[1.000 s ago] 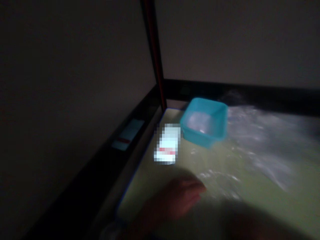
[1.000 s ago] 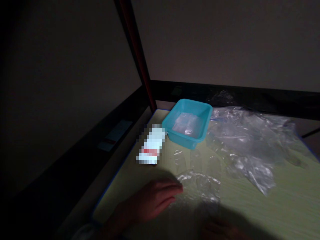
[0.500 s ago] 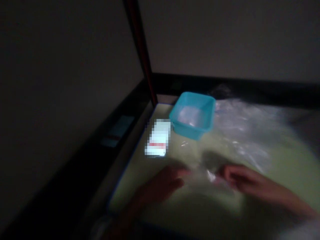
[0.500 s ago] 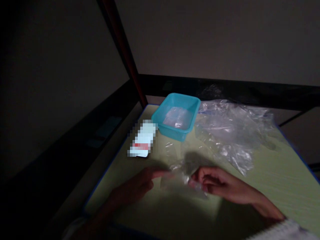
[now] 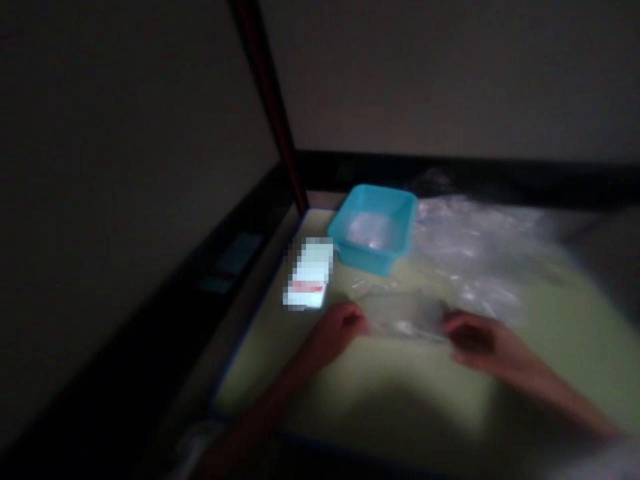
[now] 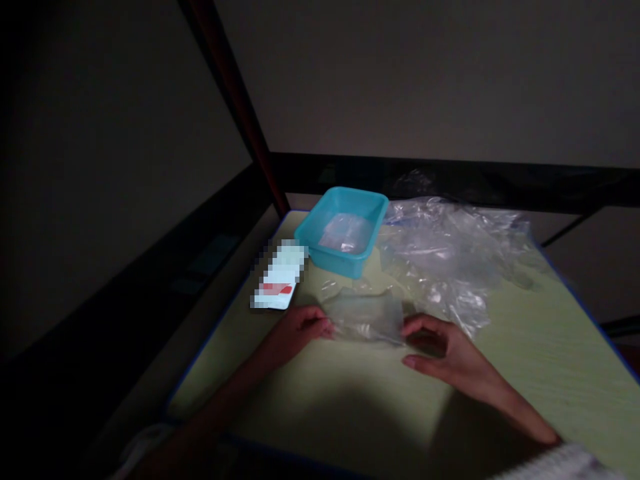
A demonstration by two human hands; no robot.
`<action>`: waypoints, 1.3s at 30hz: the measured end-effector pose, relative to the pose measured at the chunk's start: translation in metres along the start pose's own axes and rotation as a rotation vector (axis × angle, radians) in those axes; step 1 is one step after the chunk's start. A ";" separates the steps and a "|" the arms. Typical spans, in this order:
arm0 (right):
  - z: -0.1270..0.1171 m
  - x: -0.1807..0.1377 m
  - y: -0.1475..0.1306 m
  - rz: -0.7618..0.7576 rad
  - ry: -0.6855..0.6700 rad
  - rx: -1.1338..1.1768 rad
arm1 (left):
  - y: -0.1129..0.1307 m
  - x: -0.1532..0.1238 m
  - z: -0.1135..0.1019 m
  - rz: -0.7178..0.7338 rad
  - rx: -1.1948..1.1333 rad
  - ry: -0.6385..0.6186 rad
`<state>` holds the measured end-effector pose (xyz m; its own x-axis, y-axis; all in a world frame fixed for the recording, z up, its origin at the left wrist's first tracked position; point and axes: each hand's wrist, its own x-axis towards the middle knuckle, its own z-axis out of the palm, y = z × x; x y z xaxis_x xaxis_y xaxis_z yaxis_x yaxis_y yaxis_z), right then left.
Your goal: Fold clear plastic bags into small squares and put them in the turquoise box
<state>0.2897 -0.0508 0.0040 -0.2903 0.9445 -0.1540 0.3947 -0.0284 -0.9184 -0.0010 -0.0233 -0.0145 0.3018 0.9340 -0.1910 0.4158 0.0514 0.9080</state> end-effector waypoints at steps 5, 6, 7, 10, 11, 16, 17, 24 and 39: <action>0.024 0.011 -0.005 -0.048 0.094 0.024 | 0.000 0.005 -0.004 -0.071 -0.081 -0.003; 0.027 0.012 -0.006 -0.032 0.092 0.054 | 0.000 0.005 -0.004 -0.085 -0.089 -0.010; 0.030 0.012 -0.005 -0.011 0.088 0.086 | -0.001 0.004 -0.004 -0.095 -0.096 -0.016; 0.034 0.008 -0.002 0.059 0.085 0.165 | -0.003 0.000 -0.002 -0.114 -0.108 -0.011; 0.035 0.006 0.000 0.079 0.086 0.182 | -0.004 -0.001 -0.001 -0.123 -0.120 -0.005; 0.040 -0.002 0.001 0.108 0.139 0.228 | -0.003 -0.009 0.003 -0.158 -0.230 0.010; 0.041 -0.001 0.000 0.104 0.162 0.233 | -0.003 -0.009 0.003 -0.156 -0.237 0.007; 0.039 0.022 -0.008 0.046 0.210 0.223 | 0.000 -0.015 0.000 -0.156 -0.194 -0.058; 0.021 0.016 0.000 -0.111 0.131 0.015 | 0.000 -0.020 0.000 -0.089 -0.177 0.047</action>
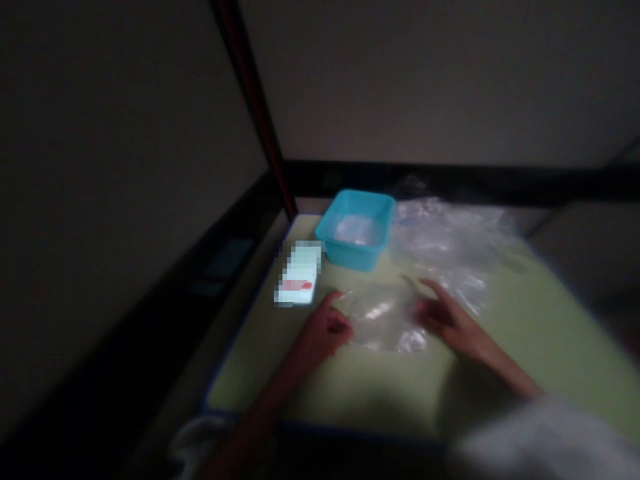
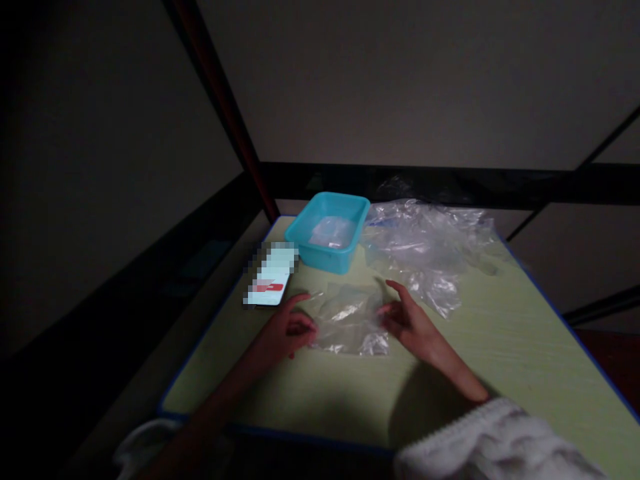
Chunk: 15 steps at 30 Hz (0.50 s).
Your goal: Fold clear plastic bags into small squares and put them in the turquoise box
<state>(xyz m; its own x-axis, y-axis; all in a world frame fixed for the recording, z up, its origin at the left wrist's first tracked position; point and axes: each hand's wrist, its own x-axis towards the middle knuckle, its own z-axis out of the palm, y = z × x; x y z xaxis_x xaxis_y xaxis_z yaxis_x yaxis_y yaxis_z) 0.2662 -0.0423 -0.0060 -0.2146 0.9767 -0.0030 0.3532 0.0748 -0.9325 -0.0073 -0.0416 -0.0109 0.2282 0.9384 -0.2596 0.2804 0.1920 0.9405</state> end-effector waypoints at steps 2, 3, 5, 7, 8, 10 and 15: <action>-0.002 -0.002 -0.004 -0.058 0.129 -0.148 | 0.000 -0.003 -0.001 0.041 0.075 0.035; -0.001 -0.003 -0.007 -0.094 0.188 -0.237 | 0.001 -0.005 -0.002 0.067 0.138 0.059; 0.002 -0.005 -0.014 -0.193 0.218 -0.411 | 0.007 -0.005 -0.001 0.124 0.325 0.134; 0.009 -0.005 -0.019 -0.308 0.144 -0.560 | 0.015 -0.003 0.004 0.213 0.551 0.218; 0.013 -0.004 -0.020 -0.358 0.086 -0.631 | 0.019 -0.001 0.008 0.281 0.653 0.239; 0.022 -0.004 -0.018 -0.415 -0.007 -0.776 | 0.026 0.004 0.018 0.463 0.790 0.182; 0.036 -0.013 0.002 -0.461 -0.080 -1.010 | 0.021 0.011 0.041 0.664 1.006 -0.127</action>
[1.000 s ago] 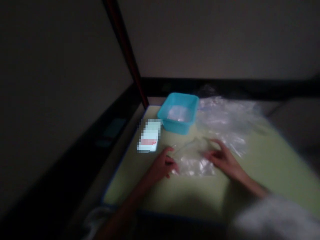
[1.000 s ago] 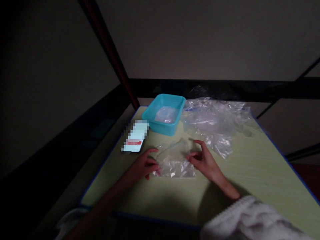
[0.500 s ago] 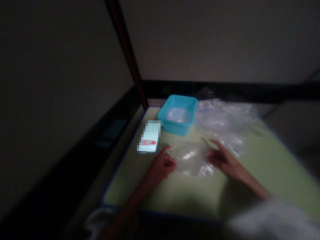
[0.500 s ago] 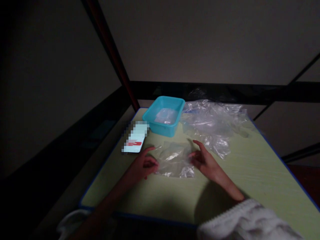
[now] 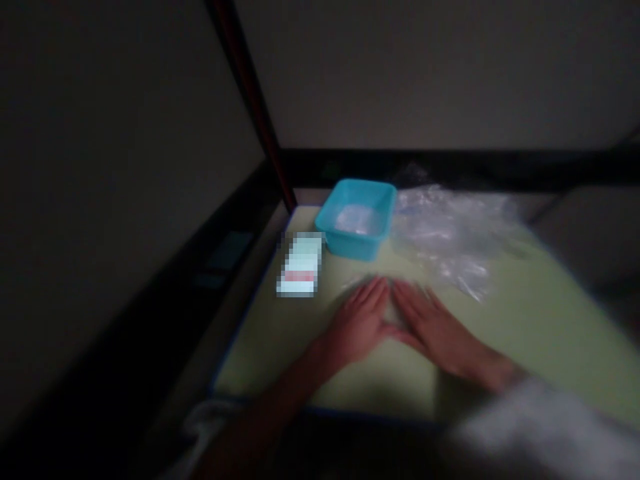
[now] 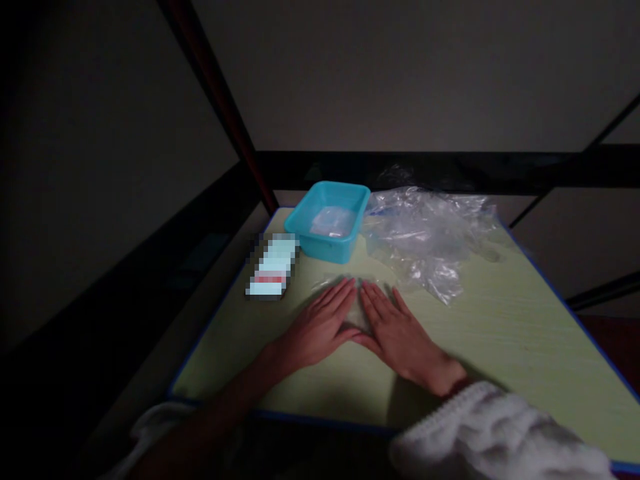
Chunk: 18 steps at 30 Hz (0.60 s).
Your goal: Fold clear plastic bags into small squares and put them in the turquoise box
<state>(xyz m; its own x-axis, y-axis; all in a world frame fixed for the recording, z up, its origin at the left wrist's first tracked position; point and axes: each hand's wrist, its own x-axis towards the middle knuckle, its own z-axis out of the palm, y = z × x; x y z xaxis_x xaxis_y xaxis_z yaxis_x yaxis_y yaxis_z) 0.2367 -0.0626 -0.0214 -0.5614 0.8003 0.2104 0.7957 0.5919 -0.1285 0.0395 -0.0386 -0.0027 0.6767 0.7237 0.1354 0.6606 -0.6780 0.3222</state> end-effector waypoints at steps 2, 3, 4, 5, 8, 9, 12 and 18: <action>0.009 -0.008 -0.001 -0.005 0.006 -0.040 | -0.002 -0.002 0.009 0.007 0.044 -0.031; 0.013 -0.012 -0.001 -0.002 0.011 -0.056 | -0.004 -0.003 0.013 0.011 0.060 -0.034; 0.015 -0.015 -0.002 0.003 0.017 -0.065 | -0.006 -0.004 0.016 0.013 0.073 -0.030; 0.016 -0.017 -0.002 0.009 0.022 -0.066 | -0.008 -0.005 0.018 0.015 0.082 -0.023; 0.009 -0.017 -0.001 0.027 0.017 -0.004 | -0.010 -0.007 0.018 0.019 0.092 0.000; 0.004 -0.016 0.001 0.036 0.007 0.038 | -0.009 -0.007 0.015 0.017 0.090 0.007; -0.014 -0.006 0.014 0.109 0.004 0.215 | 0.001 -0.009 0.006 0.060 0.063 -0.007; -0.017 0.029 0.046 0.445 0.220 0.611 | 0.021 -0.014 0.011 0.241 0.002 -0.069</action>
<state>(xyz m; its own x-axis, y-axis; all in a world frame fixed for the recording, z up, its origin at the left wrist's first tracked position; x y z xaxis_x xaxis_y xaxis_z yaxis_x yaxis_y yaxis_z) 0.2613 -0.0139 -0.0046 -0.1107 0.9749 0.1932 0.6333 0.2190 -0.7423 0.0477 -0.0640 -0.0084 0.8350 0.5310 0.1440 0.4785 -0.8301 0.2863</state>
